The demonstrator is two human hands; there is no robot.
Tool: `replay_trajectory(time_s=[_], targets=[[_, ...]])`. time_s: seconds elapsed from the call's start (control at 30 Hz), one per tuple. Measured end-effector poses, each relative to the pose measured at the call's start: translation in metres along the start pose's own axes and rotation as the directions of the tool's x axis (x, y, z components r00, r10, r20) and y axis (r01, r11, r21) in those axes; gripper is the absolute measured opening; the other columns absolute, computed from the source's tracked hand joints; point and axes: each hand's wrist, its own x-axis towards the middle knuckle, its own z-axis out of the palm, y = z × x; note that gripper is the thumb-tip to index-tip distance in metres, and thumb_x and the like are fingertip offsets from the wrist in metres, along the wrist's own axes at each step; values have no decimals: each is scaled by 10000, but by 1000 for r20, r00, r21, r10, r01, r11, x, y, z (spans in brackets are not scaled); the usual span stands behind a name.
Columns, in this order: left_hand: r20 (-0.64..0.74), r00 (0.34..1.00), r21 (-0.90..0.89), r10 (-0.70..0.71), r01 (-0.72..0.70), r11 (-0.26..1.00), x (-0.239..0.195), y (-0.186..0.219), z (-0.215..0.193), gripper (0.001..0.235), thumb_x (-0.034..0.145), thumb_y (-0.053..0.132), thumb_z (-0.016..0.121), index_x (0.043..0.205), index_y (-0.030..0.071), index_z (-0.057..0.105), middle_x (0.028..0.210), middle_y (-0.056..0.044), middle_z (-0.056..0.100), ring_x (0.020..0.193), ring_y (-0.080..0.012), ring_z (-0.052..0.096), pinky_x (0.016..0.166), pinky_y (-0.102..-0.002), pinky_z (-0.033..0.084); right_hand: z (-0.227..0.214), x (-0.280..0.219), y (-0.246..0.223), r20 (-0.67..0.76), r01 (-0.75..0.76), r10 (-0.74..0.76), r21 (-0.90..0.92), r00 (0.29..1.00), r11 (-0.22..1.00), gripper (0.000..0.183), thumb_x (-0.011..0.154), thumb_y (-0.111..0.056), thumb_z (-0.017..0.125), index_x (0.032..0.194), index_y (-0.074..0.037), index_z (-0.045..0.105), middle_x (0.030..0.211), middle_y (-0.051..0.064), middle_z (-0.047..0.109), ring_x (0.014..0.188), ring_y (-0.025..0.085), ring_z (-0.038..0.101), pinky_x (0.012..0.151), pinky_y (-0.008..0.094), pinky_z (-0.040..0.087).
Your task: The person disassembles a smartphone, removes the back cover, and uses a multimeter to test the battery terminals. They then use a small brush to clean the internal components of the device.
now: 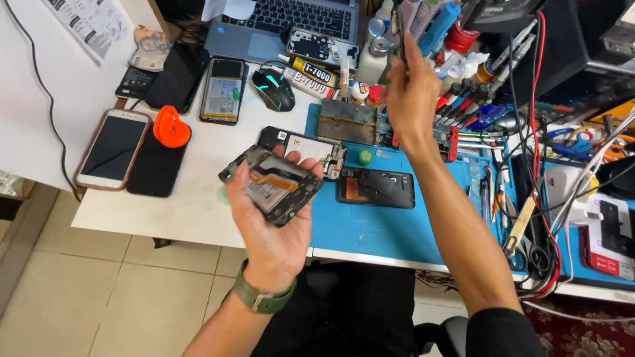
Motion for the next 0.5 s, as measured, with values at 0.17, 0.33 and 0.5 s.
replay_trajectory(time_s=[0.17, 0.33, 0.5], targets=[[-72, 986, -34, -147, 145, 989, -13, -37, 15, 543, 1040, 480, 621, 1186, -41, 667, 1136, -229, 756, 1080, -393, 760, 1076, -496, 627, -140, -118, -150, -70, 10, 38, 588, 997, 809, 445, 1243, 24, 502, 1671, -92, 466, 1191, 185, 681, 699, 170, 669, 565, 257, 520], [-234, 929, -32, -288, 289, 957, -45, -73, 30, 588, 1008, 543, 603, 1212, -7, 649, 1135, -211, 739, 1032, -343, 736, 1117, -542, 600, -164, -206, -185, -79, -95, 188, 638, 979, 764, 453, 1155, 44, 571, 1598, -43, 540, 1022, 148, 581, 709, 189, 570, 589, 274, 513], [-267, 896, 16, -354, 372, 928, -68, -94, 34, 572, 1005, 569, 589, 1207, 38, 655, 1105, -174, 742, 1026, -348, 734, 1090, -533, 615, -174, -232, -180, -83, -163, 252, 564, 964, 810, 401, 1135, 9, 610, 1535, -13, 600, 1073, 160, 664, 932, 232, 604, 774, 332, 532]])
